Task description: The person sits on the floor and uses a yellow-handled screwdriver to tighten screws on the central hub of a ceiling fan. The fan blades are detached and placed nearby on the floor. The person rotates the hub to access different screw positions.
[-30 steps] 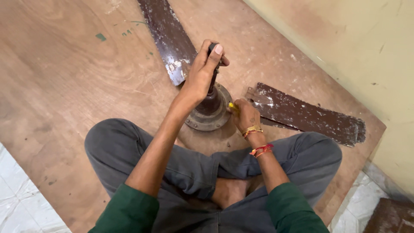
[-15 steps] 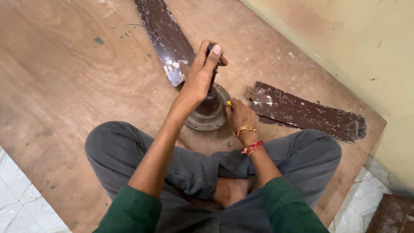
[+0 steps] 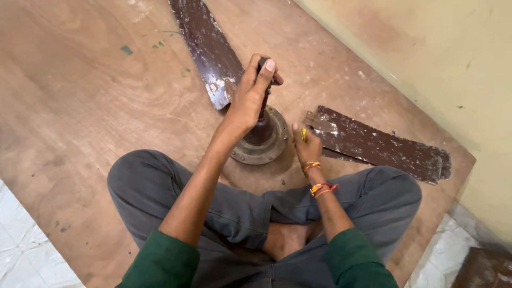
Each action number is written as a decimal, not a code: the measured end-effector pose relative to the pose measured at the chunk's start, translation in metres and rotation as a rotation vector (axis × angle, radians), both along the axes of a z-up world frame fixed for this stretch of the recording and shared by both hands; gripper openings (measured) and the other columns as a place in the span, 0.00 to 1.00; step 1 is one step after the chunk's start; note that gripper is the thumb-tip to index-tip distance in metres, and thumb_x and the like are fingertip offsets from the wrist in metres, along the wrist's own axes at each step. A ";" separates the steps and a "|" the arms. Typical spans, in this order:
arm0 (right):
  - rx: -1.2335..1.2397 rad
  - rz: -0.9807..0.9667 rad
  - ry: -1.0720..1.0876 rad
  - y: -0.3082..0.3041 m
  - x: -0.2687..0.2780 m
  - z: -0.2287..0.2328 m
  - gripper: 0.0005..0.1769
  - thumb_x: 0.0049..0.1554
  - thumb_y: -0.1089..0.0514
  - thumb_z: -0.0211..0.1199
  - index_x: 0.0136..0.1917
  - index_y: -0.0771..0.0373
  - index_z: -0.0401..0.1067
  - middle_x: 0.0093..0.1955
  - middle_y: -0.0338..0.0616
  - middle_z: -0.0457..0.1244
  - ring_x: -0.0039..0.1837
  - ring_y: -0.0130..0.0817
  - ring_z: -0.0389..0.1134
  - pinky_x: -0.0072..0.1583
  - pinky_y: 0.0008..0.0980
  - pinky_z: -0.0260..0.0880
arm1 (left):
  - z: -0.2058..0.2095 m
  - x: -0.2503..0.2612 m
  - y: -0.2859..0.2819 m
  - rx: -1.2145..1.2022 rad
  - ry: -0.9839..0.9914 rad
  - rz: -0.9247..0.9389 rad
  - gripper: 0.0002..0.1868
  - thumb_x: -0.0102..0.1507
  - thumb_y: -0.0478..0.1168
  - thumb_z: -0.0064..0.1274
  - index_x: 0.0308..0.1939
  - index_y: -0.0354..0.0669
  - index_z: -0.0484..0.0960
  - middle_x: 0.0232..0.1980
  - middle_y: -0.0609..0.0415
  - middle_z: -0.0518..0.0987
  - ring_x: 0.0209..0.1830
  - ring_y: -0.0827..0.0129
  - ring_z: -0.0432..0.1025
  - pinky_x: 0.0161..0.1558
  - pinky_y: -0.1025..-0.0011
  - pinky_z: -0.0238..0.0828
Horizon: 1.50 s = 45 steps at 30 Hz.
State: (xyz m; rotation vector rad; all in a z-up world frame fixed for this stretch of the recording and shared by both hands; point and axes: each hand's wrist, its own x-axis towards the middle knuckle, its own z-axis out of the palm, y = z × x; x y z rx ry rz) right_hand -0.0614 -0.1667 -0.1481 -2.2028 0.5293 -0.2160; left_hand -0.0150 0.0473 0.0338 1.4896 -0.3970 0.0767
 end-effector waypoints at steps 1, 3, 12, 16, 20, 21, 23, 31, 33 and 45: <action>0.046 0.073 -0.080 -0.002 -0.003 0.000 0.28 0.61 0.36 0.63 0.43 0.65 0.80 0.35 0.56 0.70 0.38 0.46 0.72 0.42 0.39 0.69 | -0.001 0.001 0.001 -0.005 0.011 -0.003 0.24 0.73 0.60 0.37 0.49 0.42 0.71 0.41 0.53 0.79 0.45 0.69 0.71 0.54 0.69 0.66; 0.137 0.220 -0.240 -0.006 -0.011 0.002 0.22 0.55 0.40 0.68 0.48 0.61 0.79 0.35 0.52 0.69 0.36 0.41 0.70 0.39 0.36 0.69 | -0.002 0.003 0.001 -0.014 0.033 -0.010 0.24 0.73 0.60 0.37 0.50 0.43 0.71 0.41 0.53 0.79 0.43 0.68 0.68 0.51 0.68 0.66; -0.410 0.187 -0.127 0.005 -0.011 0.008 0.24 0.55 0.39 0.74 0.42 0.63 0.77 0.38 0.53 0.69 0.40 0.51 0.71 0.42 0.39 0.68 | 0.000 -0.001 -0.004 -0.016 0.001 -0.035 0.27 0.73 0.63 0.36 0.50 0.41 0.71 0.41 0.53 0.78 0.47 0.68 0.72 0.56 0.68 0.66; -0.230 0.175 -0.253 0.004 -0.016 0.007 0.20 0.54 0.40 0.71 0.46 0.58 0.79 0.34 0.52 0.68 0.35 0.47 0.69 0.38 0.39 0.67 | 0.006 -0.004 -0.004 0.027 0.001 -0.025 0.27 0.73 0.63 0.35 0.50 0.42 0.70 0.42 0.54 0.79 0.47 0.68 0.71 0.56 0.69 0.66; -0.183 0.171 -0.194 0.003 -0.022 0.004 0.20 0.55 0.40 0.71 0.45 0.60 0.79 0.31 0.53 0.65 0.31 0.47 0.64 0.38 0.40 0.65 | 0.008 -0.009 -0.001 0.030 0.029 -0.029 0.27 0.73 0.63 0.35 0.51 0.42 0.70 0.43 0.53 0.78 0.45 0.66 0.68 0.54 0.68 0.65; -0.232 0.157 -0.180 0.003 -0.020 0.005 0.22 0.56 0.40 0.73 0.42 0.63 0.78 0.32 0.54 0.64 0.31 0.48 0.62 0.38 0.40 0.64 | 0.010 -0.009 -0.001 0.028 0.049 -0.032 0.27 0.72 0.63 0.34 0.51 0.42 0.70 0.43 0.53 0.78 0.44 0.65 0.67 0.53 0.67 0.66; -0.269 0.125 -0.135 0.006 -0.020 0.007 0.24 0.54 0.40 0.75 0.40 0.64 0.77 0.31 0.51 0.65 0.31 0.44 0.64 0.38 0.38 0.65 | 0.011 -0.012 -0.002 0.023 -0.001 -0.038 0.27 0.73 0.63 0.34 0.51 0.42 0.70 0.44 0.52 0.78 0.48 0.67 0.70 0.58 0.68 0.64; -0.184 0.165 -0.168 0.010 -0.029 0.011 0.17 0.54 0.44 0.71 0.54 0.52 0.79 0.30 0.50 0.65 0.33 0.48 0.66 0.38 0.42 0.64 | 0.012 -0.019 -0.001 0.054 0.015 -0.036 0.27 0.73 0.62 0.34 0.52 0.42 0.70 0.44 0.53 0.78 0.46 0.68 0.69 0.55 0.70 0.65; -0.262 0.173 -0.237 0.010 -0.025 0.007 0.12 0.55 0.46 0.71 0.49 0.51 0.80 0.33 0.47 0.67 0.34 0.44 0.69 0.38 0.40 0.67 | 0.013 -0.018 -0.003 0.043 0.003 -0.039 0.26 0.73 0.61 0.35 0.53 0.41 0.70 0.44 0.53 0.78 0.46 0.68 0.69 0.55 0.70 0.65; -0.222 0.182 -0.119 0.004 -0.025 -0.006 0.15 0.57 0.42 0.68 0.47 0.54 0.79 0.36 0.50 0.69 0.37 0.47 0.71 0.41 0.41 0.68 | 0.010 -0.033 -0.016 0.075 -0.064 -0.083 0.24 0.75 0.58 0.36 0.52 0.39 0.69 0.44 0.52 0.76 0.48 0.66 0.69 0.57 0.67 0.67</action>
